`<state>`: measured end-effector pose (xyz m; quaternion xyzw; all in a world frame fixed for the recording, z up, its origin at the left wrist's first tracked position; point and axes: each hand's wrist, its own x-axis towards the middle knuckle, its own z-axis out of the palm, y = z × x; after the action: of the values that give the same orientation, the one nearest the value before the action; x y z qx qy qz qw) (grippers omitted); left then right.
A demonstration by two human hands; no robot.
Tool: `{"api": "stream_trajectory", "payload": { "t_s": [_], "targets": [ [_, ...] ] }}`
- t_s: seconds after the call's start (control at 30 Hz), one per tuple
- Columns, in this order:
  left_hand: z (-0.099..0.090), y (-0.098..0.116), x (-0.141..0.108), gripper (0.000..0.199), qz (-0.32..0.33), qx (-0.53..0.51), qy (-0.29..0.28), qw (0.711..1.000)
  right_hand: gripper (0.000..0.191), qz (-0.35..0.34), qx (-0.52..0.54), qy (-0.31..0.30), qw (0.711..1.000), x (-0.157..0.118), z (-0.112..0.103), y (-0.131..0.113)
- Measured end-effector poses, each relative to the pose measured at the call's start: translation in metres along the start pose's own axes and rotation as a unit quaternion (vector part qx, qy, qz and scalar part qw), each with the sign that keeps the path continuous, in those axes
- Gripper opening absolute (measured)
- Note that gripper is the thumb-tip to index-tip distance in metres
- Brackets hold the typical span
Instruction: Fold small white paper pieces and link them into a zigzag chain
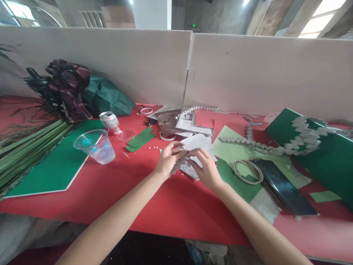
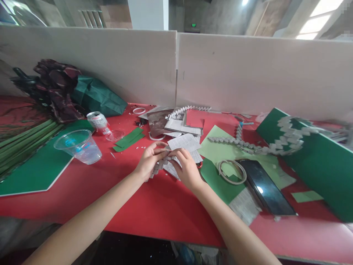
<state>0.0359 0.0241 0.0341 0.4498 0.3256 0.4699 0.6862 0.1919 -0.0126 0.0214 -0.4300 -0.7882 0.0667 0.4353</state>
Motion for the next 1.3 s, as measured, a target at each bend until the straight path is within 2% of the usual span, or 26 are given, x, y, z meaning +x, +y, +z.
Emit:
{"api": "stream_trajectory", "payload": {
  "t_s": [0.23,0.43,0.6,0.73,0.83,0.9,0.93,1.0,1.07,1.1,1.13,1.2,1.23,1.3],
  "targets": [
    [0.006,-0.001,-0.002,0.043,-0.027,-0.003,0.032,0.999,0.016,-0.022,-0.025,-0.018,0.999,0.001,-0.002,0.0],
    [-0.002,0.004,0.001,0.043,-0.066,0.064,0.002,0.996,0.015,-0.005,-0.024,-0.017,1.0,-0.001,-0.002,0.003],
    [-0.005,0.004,0.002,0.048,-0.013,0.07,-0.014,0.997,0.012,-0.003,-0.006,-0.025,1.0,0.0,-0.003,0.004],
    [-0.002,0.004,0.002,0.044,-0.011,0.095,-0.012,0.995,0.01,0.007,-0.004,-0.025,1.0,0.0,-0.003,0.006],
    [-0.009,0.004,0.006,0.035,0.026,0.163,0.012,0.986,0.02,0.02,-0.019,-0.03,0.999,-0.002,-0.002,0.01],
    [-0.021,0.005,0.011,0.028,0.082,0.252,0.038,0.964,0.032,0.029,-0.048,-0.023,0.998,0.0,-0.005,0.012],
    [-0.027,0.005,0.015,0.024,0.108,0.309,0.054,0.944,0.034,0.032,-0.068,-0.015,0.997,0.001,-0.008,0.014],
    [-0.041,0.005,0.021,0.027,0.133,0.454,0.098,0.876,0.027,0.044,-0.115,0.013,0.992,0.006,-0.019,0.02],
    [-0.051,0.004,0.026,0.031,0.187,0.569,0.141,0.788,0.02,0.07,-0.17,0.069,0.981,0.009,-0.038,0.029],
    [-0.054,0.004,0.028,0.031,0.208,0.6,0.156,0.757,0.019,0.095,-0.199,0.101,0.97,0.008,-0.051,0.036],
    [-0.057,0.003,0.03,0.03,0.221,0.616,0.164,0.738,0.019,0.126,-0.232,0.135,0.955,0.005,-0.064,0.043],
    [-0.06,-0.001,0.034,0.027,0.226,0.622,0.161,0.733,0.025,0.219,-0.304,0.173,0.911,-0.013,-0.093,0.058],
    [-0.061,-0.003,0.036,0.026,0.222,0.62,0.154,0.736,0.032,0.28,-0.339,0.17,0.882,-0.027,-0.107,0.065],
    [-0.063,-0.008,0.039,0.026,0.214,0.62,0.14,0.742,0.055,0.396,-0.391,0.122,0.822,-0.061,-0.13,0.076]
  ]
}}
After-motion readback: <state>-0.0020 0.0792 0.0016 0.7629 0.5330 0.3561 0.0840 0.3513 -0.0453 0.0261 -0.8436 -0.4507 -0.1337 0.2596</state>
